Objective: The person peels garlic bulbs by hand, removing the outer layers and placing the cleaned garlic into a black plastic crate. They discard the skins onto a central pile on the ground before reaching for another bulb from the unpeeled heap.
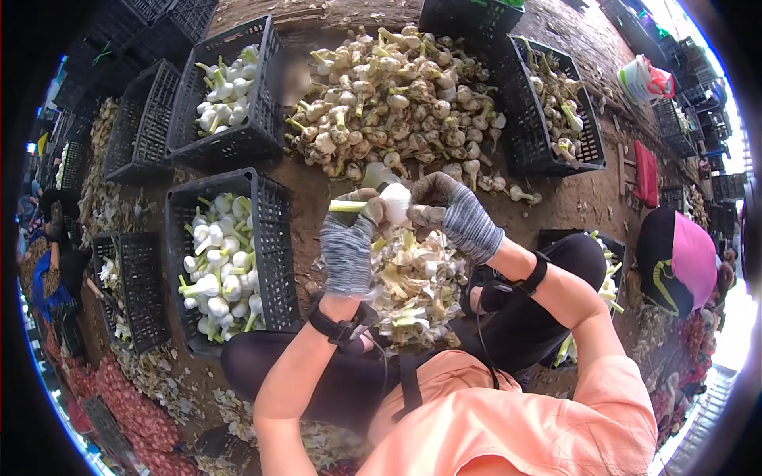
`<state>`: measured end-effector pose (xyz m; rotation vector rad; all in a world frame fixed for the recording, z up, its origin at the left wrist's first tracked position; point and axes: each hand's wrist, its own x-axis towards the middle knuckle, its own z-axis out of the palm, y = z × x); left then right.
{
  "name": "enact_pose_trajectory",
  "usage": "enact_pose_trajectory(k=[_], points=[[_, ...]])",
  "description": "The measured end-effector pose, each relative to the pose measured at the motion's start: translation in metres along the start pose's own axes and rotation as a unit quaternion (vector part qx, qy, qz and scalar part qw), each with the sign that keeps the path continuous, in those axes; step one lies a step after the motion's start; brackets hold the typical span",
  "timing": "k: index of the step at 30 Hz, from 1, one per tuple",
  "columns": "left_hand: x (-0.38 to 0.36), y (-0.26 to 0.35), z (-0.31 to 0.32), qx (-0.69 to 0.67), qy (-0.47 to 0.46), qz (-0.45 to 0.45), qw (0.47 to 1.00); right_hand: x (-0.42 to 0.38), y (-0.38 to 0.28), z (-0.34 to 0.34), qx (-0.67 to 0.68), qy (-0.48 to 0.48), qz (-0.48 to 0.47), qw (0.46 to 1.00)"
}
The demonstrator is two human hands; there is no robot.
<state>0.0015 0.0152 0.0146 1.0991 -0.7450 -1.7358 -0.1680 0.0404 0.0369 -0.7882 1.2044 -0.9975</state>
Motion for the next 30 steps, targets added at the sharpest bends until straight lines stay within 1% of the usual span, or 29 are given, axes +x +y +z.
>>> enact_pose_trajectory(k=[1,3,4,5,6,7,8,9,10,11,13,15,17,19,21,23,25,26,27,28,29,30], points=[[0.001,-0.002,-0.001,0.000,0.000,-0.001,1.000,-0.001,0.003,-0.003,0.000,0.001,0.000,1.000],[0.006,-0.004,-0.004,-0.041,0.030,-0.020,0.998,-0.001,0.009,-0.008,0.045,-0.062,0.023,0.997],[0.007,-0.001,-0.006,-0.041,0.032,-0.018,0.999,-0.001,0.010,-0.006,-0.097,-0.042,0.032,0.994],[0.007,0.004,-0.006,-0.035,0.050,-0.061,0.996,0.006,0.037,-0.017,-0.288,-0.055,-0.048,0.955],[0.007,0.008,-0.007,-0.029,0.069,-0.104,0.992,0.008,0.037,-0.017,-0.456,-0.070,-0.039,0.887],[0.012,0.005,-0.013,-0.029,0.070,-0.103,0.992,0.009,0.037,-0.017,-0.608,-0.081,-0.028,0.789],[0.018,-0.002,-0.020,-0.041,0.093,-0.129,0.986,0.010,0.047,-0.020,-0.608,-0.083,-0.030,0.789],[0.022,-0.003,-0.024,-0.053,0.118,-0.153,0.980,0.012,0.061,-0.024,-0.660,-0.121,0.021,0.741],[0.023,-0.003,-0.027,-0.082,0.099,-0.166,0.978,0.012,0.072,-0.028,-0.705,-0.159,0.071,0.688],[0.022,-0.002,-0.027,-0.082,0.107,-0.161,0.978,0.009,0.071,-0.027,-0.704,-0.166,0.065,0.687],[0.020,-0.002,-0.031,-0.267,0.108,-0.197,0.937,0.003,0.065,-0.026,-0.695,-0.155,0.042,0.701],[0.030,-0.015,-0.055,-0.319,0.098,-0.224,0.916,0.010,0.076,-0.032,-0.663,-0.146,0.035,0.733],[0.026,-0.012,-0.065,-0.316,0.159,-0.196,0.915,0.014,0.080,-0.035,-0.676,-0.160,0.065,0.717],[0.028,-0.006,-0.090,-0.339,0.156,-0.208,0.904,0.013,0.090,-0.044,-0.678,-0.171,0.055,0.713],[0.027,0.012,-0.092,-0.340,0.266,-0.157,0.888,0.015,0.101,-0.056,-0.682,-0.176,0.050,0.708],[0.038,0.014,-0.116,-0.362,0.279,-0.091,0.885,0.018,0.108,-0.065,-0.664,-0.203,0.104,0.712],[0.047,0.024,-0.134,-0.389,0.281,-0.059,0.875,0.024,0.110,-0.072,-0.660,-0.205,0.110,0.714],[0.049,0.033,-0.135,-0.380,0.291,-0.041,0.877,0.030,0.120,-0.083,-0.639,-0.208,0.108,0.732],[0.051,0.041,-0.133,-0.372,0.299,-0.027,0.878,0.032,0.116,-0.086,-0.619,-0.208,0.109,0.749],[0.057,0.044,-0.139,-0.369,0.284,-0.024,0.885,0.034,0.112,-0.090,-0.620,-0.201,0.126,0.748],[0.063,0.046,-0.144,-0.367,0.268,-0.020,0.891,0.045,0.120,-0.103,-0.640,-0.221,0.120,0.726],[0.069,0.051,-0.144,-0.364,0.285,-0.026,0.886,0.054,0.124,-0.112,-0.669,-0.222,0.136,0.696]])
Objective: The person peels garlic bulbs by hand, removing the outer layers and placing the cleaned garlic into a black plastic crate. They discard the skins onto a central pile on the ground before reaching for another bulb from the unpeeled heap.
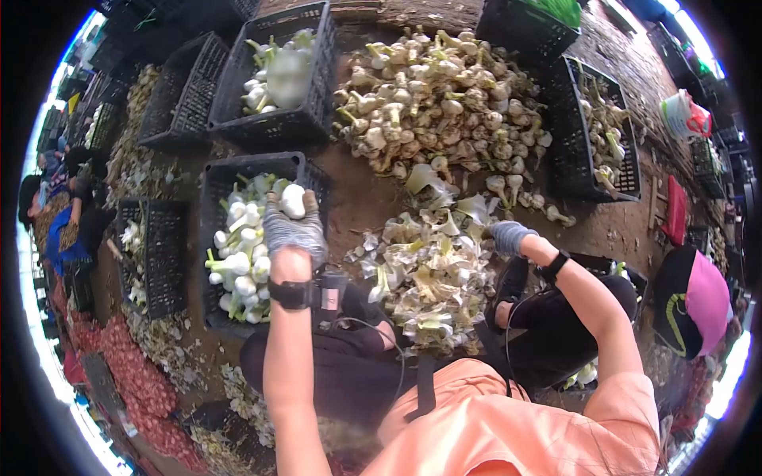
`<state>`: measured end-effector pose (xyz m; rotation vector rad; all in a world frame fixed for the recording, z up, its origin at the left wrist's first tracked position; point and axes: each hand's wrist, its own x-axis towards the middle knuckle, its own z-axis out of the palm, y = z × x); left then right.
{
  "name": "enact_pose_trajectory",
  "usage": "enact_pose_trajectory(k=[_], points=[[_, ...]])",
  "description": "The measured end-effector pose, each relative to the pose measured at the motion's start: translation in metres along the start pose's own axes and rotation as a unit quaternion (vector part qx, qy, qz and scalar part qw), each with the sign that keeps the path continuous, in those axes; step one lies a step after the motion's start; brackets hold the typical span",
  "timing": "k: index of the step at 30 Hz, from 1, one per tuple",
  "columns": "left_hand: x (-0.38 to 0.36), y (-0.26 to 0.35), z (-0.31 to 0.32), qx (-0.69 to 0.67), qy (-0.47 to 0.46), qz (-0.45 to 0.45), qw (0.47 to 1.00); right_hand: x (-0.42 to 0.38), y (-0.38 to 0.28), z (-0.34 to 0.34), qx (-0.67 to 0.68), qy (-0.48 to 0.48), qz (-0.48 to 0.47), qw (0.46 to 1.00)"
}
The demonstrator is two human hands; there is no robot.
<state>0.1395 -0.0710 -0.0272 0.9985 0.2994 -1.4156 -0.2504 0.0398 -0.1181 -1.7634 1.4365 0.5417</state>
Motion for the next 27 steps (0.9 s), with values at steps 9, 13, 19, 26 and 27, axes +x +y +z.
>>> enact_pose_trajectory(k=[9,13,19,26,27], points=[[-0.035,0.040,0.092,-0.031,-0.439,-0.070,0.895,0.032,0.052,-0.007,-0.014,0.037,0.102,0.994],[-0.060,-0.010,0.091,0.088,-0.416,-0.052,0.904,0.050,0.088,0.001,0.018,0.184,0.160,0.970],[-0.088,-0.082,0.068,0.445,-0.325,-0.045,0.833,0.107,0.110,0.006,0.168,0.231,0.326,0.901],[-0.064,-0.121,0.017,0.511,-0.273,-0.093,0.810,0.129,0.083,0.005,0.297,0.301,0.352,0.835],[-0.062,-0.126,0.011,0.513,-0.262,-0.067,0.814,0.117,0.065,-0.002,0.295,0.302,0.349,0.836]])
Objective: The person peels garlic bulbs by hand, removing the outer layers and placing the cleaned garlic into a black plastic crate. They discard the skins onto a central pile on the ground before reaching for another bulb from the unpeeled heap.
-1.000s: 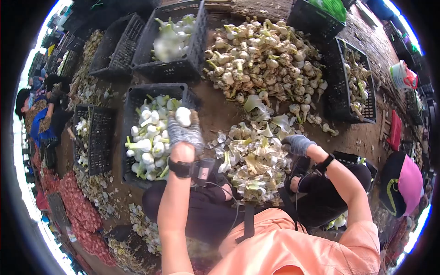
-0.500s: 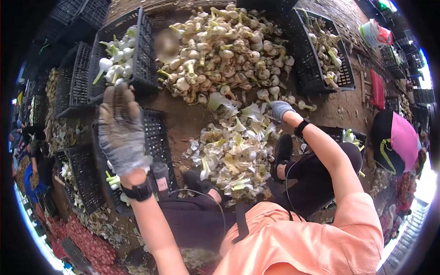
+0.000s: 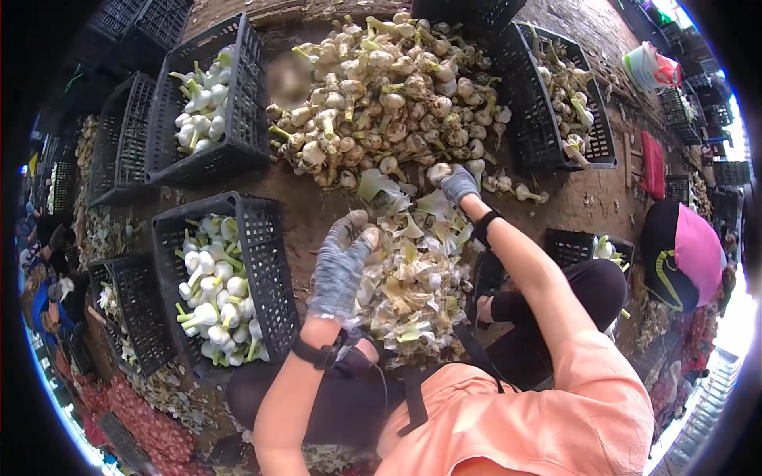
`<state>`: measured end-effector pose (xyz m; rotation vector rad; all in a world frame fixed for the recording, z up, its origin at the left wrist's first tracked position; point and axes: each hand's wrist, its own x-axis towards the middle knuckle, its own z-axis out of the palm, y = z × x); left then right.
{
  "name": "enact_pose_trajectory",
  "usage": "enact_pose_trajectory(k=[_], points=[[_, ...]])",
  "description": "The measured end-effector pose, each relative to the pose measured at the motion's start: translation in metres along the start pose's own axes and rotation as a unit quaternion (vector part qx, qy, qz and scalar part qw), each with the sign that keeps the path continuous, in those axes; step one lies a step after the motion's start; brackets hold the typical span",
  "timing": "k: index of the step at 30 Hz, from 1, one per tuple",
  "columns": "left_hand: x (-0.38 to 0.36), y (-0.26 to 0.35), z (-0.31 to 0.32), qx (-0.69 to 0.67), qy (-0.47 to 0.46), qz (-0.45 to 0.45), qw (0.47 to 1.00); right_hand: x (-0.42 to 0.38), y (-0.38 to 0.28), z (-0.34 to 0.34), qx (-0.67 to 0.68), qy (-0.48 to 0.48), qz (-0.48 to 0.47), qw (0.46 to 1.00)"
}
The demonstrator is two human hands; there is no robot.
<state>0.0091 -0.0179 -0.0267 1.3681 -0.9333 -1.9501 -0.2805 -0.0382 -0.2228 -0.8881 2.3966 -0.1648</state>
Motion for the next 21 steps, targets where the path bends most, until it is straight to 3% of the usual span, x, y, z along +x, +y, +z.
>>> enact_pose_trajectory(k=[2,4,6,9,10,11,12,13,14,16,19,21], points=[[0.001,-0.009,0.005,-0.014,0.017,-0.008,1.000,-0.051,-0.023,-0.018,0.058,-0.049,-0.218,0.973],[0.002,-0.017,0.010,-0.049,0.049,-0.086,0.994,-0.122,-0.055,-0.056,0.027,-0.007,-0.340,0.940],[0.001,-0.027,0.009,-0.101,0.021,-0.087,0.991,-0.173,-0.076,-0.088,-0.053,-0.026,-0.435,0.899],[-0.007,-0.020,0.019,-0.157,-0.114,-0.052,0.979,-0.216,-0.083,-0.120,-0.025,0.035,-0.538,0.842],[-0.012,-0.017,0.021,-0.158,-0.119,-0.046,0.979,-0.219,-0.079,-0.127,-0.028,0.042,-0.539,0.841],[-0.023,-0.003,0.027,-0.191,-0.126,-0.023,0.973,-0.222,-0.075,-0.137,0.131,-0.053,-0.471,0.871],[-0.030,0.005,0.030,-0.224,-0.131,0.001,0.966,-0.222,-0.072,-0.145,0.285,-0.147,-0.386,0.865],[-0.034,0.006,0.029,-0.236,-0.141,0.008,0.962,-0.214,-0.070,-0.147,0.359,-0.166,-0.345,0.851],[-0.037,0.006,0.029,-0.235,-0.142,0.009,0.961,-0.221,-0.073,-0.157,0.409,-0.176,-0.259,0.857],[-0.042,0.004,0.032,-0.133,-0.174,0.090,0.972,-0.224,-0.078,-0.172,0.406,-0.287,-0.182,0.849],[-0.049,0.008,0.036,-0.128,-0.184,0.089,0.971,-0.219,-0.073,-0.155,0.423,-0.306,-0.252,0.815],[-0.048,0.004,0.033,-0.110,-0.192,0.105,0.970,-0.222,-0.074,-0.158,0.436,-0.323,-0.236,0.807]])
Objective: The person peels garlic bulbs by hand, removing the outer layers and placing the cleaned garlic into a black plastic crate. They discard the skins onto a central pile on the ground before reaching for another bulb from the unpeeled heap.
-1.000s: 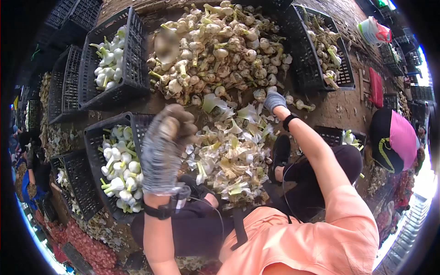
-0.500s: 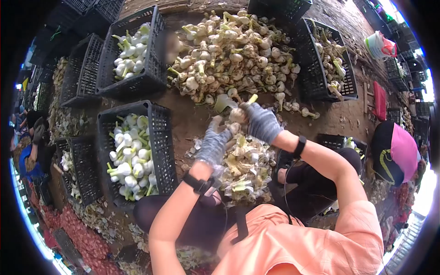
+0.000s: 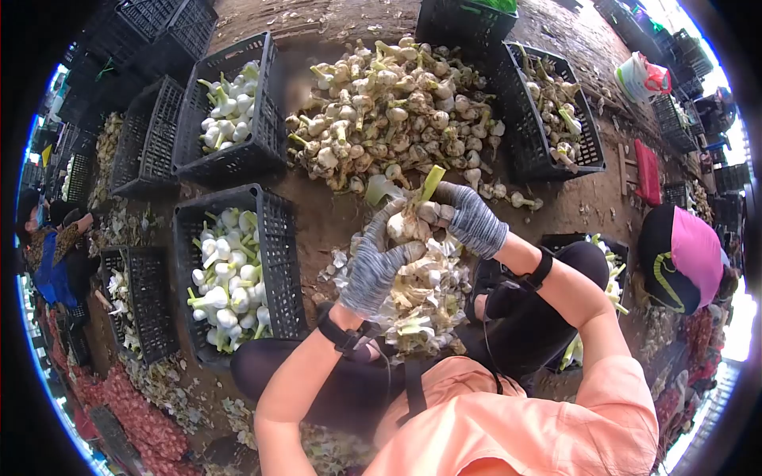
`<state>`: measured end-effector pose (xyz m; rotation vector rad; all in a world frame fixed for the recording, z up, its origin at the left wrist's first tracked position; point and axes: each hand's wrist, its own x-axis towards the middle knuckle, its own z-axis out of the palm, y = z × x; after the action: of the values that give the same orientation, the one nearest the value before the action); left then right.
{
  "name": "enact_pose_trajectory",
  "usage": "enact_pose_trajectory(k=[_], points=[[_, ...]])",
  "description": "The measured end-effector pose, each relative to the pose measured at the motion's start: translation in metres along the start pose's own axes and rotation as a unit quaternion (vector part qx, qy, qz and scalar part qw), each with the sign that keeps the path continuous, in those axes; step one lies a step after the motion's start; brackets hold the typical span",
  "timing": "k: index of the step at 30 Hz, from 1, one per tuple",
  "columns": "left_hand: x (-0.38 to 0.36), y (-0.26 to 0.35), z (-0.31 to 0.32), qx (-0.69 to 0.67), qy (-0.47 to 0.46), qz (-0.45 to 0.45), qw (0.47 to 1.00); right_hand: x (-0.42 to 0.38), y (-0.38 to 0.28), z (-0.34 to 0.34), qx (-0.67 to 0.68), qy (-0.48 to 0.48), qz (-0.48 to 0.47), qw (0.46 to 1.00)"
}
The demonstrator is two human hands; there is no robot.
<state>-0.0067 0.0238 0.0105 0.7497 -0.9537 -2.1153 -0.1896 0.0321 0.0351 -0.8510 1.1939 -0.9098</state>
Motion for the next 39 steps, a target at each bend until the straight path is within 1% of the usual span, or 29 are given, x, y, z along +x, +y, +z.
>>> enact_pose_trajectory(k=[1,3,6,8,10,11,13,15,17,18,19,20,21,22,23,24,25,26,27,28,29,31,32,33,35,36,37,38,39], points=[[-0.001,0.000,0.000,-0.001,0.000,-0.002,1.000,-0.001,-0.003,0.000,0.020,-0.006,0.012,1.000],[-0.001,0.005,0.006,-0.053,-0.005,-0.025,0.998,-0.002,-0.006,-0.004,0.012,-0.008,0.003,1.000],[-0.002,0.006,0.005,-0.068,-0.015,-0.024,0.997,-0.002,-0.007,-0.010,-0.030,-0.028,0.017,0.999],[-0.002,0.008,0.004,-0.084,-0.021,-0.031,0.996,0.000,-0.004,-0.012,-0.059,-0.024,-0.013,0.998],[-0.002,0.010,0.002,-0.164,-0.045,-0.055,0.984,-0.001,-0.009,-0.011,-0.058,-0.022,-0.014,0.998],[-0.001,0.011,0.001,-0.164,-0.045,-0.054,0.984,-0.002,-0.011,-0.010,-0.058,-0.021,-0.013,0.998],[0.001,0.010,-0.001,-0.266,0.013,-0.089,0.960,-0.002,-0.006,-0.010,-0.042,-0.006,-0.012,0.999],[0.002,0.011,-0.001,-0.251,0.033,-0.073,0.965,-0.002,0.001,-0.010,-0.027,0.009,-0.010,1.000],[0.000,0.012,0.001,-0.224,0.014,-0.024,0.974,-0.001,0.006,-0.008,0.089,0.006,0.048,0.995],[0.006,-0.010,-0.016,-0.225,0.015,-0.023,0.974,0.000,0.006,-0.006,0.109,0.025,0.054,0.992],[0.017,-0.050,-0.046,-0.035,-0.067,0.028,0.997,0.000,0.007,-0.005,0.108,0.024,0.054,0.992],[0.018,-0.053,-0.047,0.063,-0.108,0.048,0.991,0.000,0.009,-0.004,0.117,0.045,0.061,0.990],[0.019,-0.038,-0.035,0.158,-0.146,0.076,0.974,0.001,0.012,-0.004,0.126,0.065,0.067,0.988],[0.011,-0.025,-0.020,0.162,-0.077,0.124,0.976,0.003,0.021,-0.006,0.125,0.064,0.067,0.988],[0.006,-0.005,0.000,0.165,-0.007,0.171,0.971,0.006,0.034,-0.010,-0.008,0.031,-0.089,0.995],[0.003,-0.003,0.006,0.126,0.016,0.157,0.979,0.005,0.034,-0.010,-0.077,0.009,-0.165,0.983],[0.002,0.002,0.009,0.126,0.017,0.157,0.979,0.005,0.034,-0.010,-0.140,-0.004,-0.241,0.960],[0.001,0.006,0.011,0.099,0.044,0.136,0.985,-0.001,0.020,-0.006,-0.021,0.013,-0.087,0.996],[0.001,0.008,0.012,0.072,0.070,0.115,0.988,-0.005,0.010,-0.003,0.098,0.030,0.071,0.992],[0.008,-0.002,0.008,0.080,0.102,0.166,0.978,-0.005,0.009,0.003,0.024,0.066,0.027,0.997],[0.009,-0.003,0.000,0.079,0.103,0.166,0.978,-0.006,0.013,0.002,0.024,0.066,0.028,0.997],[0.007,0.000,-0.017,-0.038,0.078,-0.025,0.996,-0.006,0.023,0.001,-0.116,0.057,-0.060,0.990],[0.005,0.021,0.001,-0.015,0.183,-0.105,0.977,-0.009,0.025,0.005,-0.188,0.050,-0.170,0.966],[0.010,0.021,-0.001,-0.016,0.185,-0.105,0.977,-0.009,0.032,0.008,-0.265,0.067,-0.221,0.936],[0.022,0.021,-0.008,-0.012,0.234,-0.286,0.929,-0.014,0.028,0.007,-0.273,-0.012,-0.164,0.948],[0.031,0.007,-0.023,0.010,0.221,-0.324,0.920,-0.018,0.025,0.009,-0.273,-0.014,-0.163,0.948],[0.032,-0.008,-0.035,0.009,0.222,-0.323,0.920,-0.020,0.022,0.012,-0.234,0.001,-0.191,0.953],[0.030,-0.006,-0.032,0.067,0.205,-0.199,0.956,-0.022,0.020,0.013,-0.194,0.018,-0.218,0.956],[0.028,-0.004,-0.028,0.123,0.184,-0.071,0.973,-0.020,0.020,0.011,-0.194,0.018,-0.218,0.956]])
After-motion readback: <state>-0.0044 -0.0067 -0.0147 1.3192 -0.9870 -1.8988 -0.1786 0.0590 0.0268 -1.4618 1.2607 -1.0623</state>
